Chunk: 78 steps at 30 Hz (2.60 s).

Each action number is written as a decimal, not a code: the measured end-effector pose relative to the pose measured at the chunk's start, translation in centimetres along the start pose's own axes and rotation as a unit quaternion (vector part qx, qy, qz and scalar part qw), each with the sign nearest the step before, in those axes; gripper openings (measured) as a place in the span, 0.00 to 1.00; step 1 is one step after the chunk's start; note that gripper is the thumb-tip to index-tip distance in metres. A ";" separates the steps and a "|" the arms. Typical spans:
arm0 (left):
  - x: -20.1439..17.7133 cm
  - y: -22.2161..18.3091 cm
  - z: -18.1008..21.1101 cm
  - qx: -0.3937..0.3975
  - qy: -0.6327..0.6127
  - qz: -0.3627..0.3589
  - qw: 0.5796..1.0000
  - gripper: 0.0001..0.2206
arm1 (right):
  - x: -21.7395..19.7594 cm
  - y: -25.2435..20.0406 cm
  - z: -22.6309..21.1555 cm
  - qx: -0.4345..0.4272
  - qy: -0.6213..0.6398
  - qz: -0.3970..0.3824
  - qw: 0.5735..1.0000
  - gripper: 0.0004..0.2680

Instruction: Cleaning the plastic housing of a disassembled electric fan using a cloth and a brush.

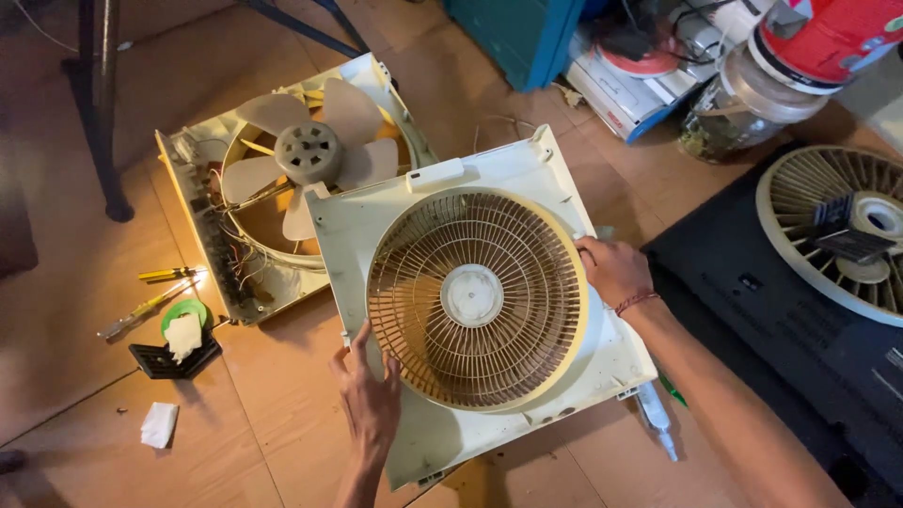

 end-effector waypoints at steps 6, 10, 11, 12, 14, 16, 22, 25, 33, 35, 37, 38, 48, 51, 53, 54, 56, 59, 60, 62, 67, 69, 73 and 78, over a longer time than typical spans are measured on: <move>0.4 0.0 0.1 0.019 0.008 0.010 1.000 0.32 | -0.8 -4.1 -0.6 -0.014 -0.031 -0.016 0.999 0.13; 1.3 0.3 -0.6 0.004 0.008 0.015 1.000 0.33 | -0.3 -6.7 0.1 -0.010 -0.024 -0.021 0.999 0.16; 1.5 0.2 -0.8 -0.006 0.016 0.011 1.000 0.33 | -0.1 -7.5 0.2 0.000 -0.022 -0.048 0.999 0.16; 1.5 0.5 -0.7 -0.016 0.023 0.009 1.000 0.33 | 0.1 -8.0 0.4 0.008 -0.021 -0.073 0.997 0.17; 1.2 0.4 -0.3 -0.007 0.020 0.015 1.000 0.33 | 0.0 -9.4 0.4 0.003 0.003 -0.081 0.997 0.19; 1.1 0.3 -0.1 0.001 0.018 0.018 1.000 0.32 | -0.7 -9.7 0.1 0.000 0.027 -0.093 0.995 0.21; 0.8 -0.9 1.5 0.015 -0.044 0.048 0.998 0.30 | -4.3 -5.6 -0.4 0.000 0.035 0.022 0.999 0.21; 1.4 -0.7 0.0 -0.023 -0.052 0.052 0.997 0.31 | -5.2 -2.5 -1.4 0.025 0.050 0.056 0.997 0.21; 0.3 -0.8 1.1 -0.028 -0.066 0.041 0.997 0.31 | -0.4 2.0 -2.3 -0.041 -0.108 0.085 0.990 0.13; 1.0 -0.3 0.8 -0.026 -0.058 0.044 0.997 0.31 | 0.8 1.2 -1.1 -0.033 -0.106 0.075 0.991 0.14; 1.0 -0.2 0.4 -0.033 -0.051 0.051 0.997 0.30 | 1.0 -0.2 -0.7 -0.033 -0.105 0.060 0.992 0.15; 0.9 -0.2 0.7 -0.020 -0.046 0.058 0.997 0.30 | 0.5 -1.4 -0.5 -0.046 -0.106 0.062 0.991 0.17; 1.1 -0.1 0.4 -0.021 -0.045 0.055 0.997 0.29 | -1.2 -8.5 0.9 -0.004 0.005 -0.116 0.993 0.27; 1.4 -0.1 0.0 -0.012 -0.031 0.059 0.998 0.29 | -3.7 -7.1 0.7 -0.005 0.073 -0.087 0.993 0.27; 0.9 -0.4 0.8 0.005 -0.046 0.065 0.997 0.29 | -4.8 -5.7 0.2 -0.022 0.077 -0.033 0.996 0.26; 0.6 -0.6 1.1 0.023 -0.062 0.073 0.995 0.28 | -5.6 -5.2 -0.1 -0.038 0.081 0.023 0.996 0.25; 0.8 -0.6 0.7 0.019 -0.057 0.071 0.996 0.29 | -5.5 -3.6 -0.6 -0.015 0.073 -0.001 0.997 0.25; 0.8 -0.3 0.5 0.024 -0.053 0.074 0.996 0.29 | -3.2 -1.7 -0.6 0.019 0.040 -0.051 0.998 0.25; 0.8 -0.3 0.6 0.032 -0.047 0.076 0.995 0.29 | -1.9 -1.4 -0.3 0.033 0.020 -0.079 0.996 0.25; 0.7 -0.3 0.9 0.026 -0.053 0.074 0.995 0.29 | -1.3 -2.7 -0.9 -0.018 0.007 -0.029 0.999 0.22; 0.8 0.0 0.8 0.013 -0.059 0.071 0.996 0.30 | -1.5 -6.1 -0.3 -0.103 -0.011 -0.011 0.995 0.21; 0.7 -0.2 0.8 0.022 -0.052 0.075 0.996 0.30 | -0.4 -7.4 1.2 -0.095 -0.121 -0.046 0.987 0.22; 0.4 -0.7 1.5 0.044 -0.092 0.075 0.992 0.28 | -0.5 -8.6 2.5 -0.041 -0.157 -0.149 0.976 0.23; 0.0 -0.8 1.9 0.036 -0.086 0.070 0.993 0.28 | -1.6 -8.4 2.6 0.033 0.131 -0.323 0.937 0.23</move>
Point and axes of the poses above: each hand's wrist, its own y-axis towards the middle knuckle, its own x-axis out of the palm, z = x × y, the point moved 8 cm from there along y, towards the middle knuckle, and after that the axes turned 12 degrees about -z, right-handed, at the moved point
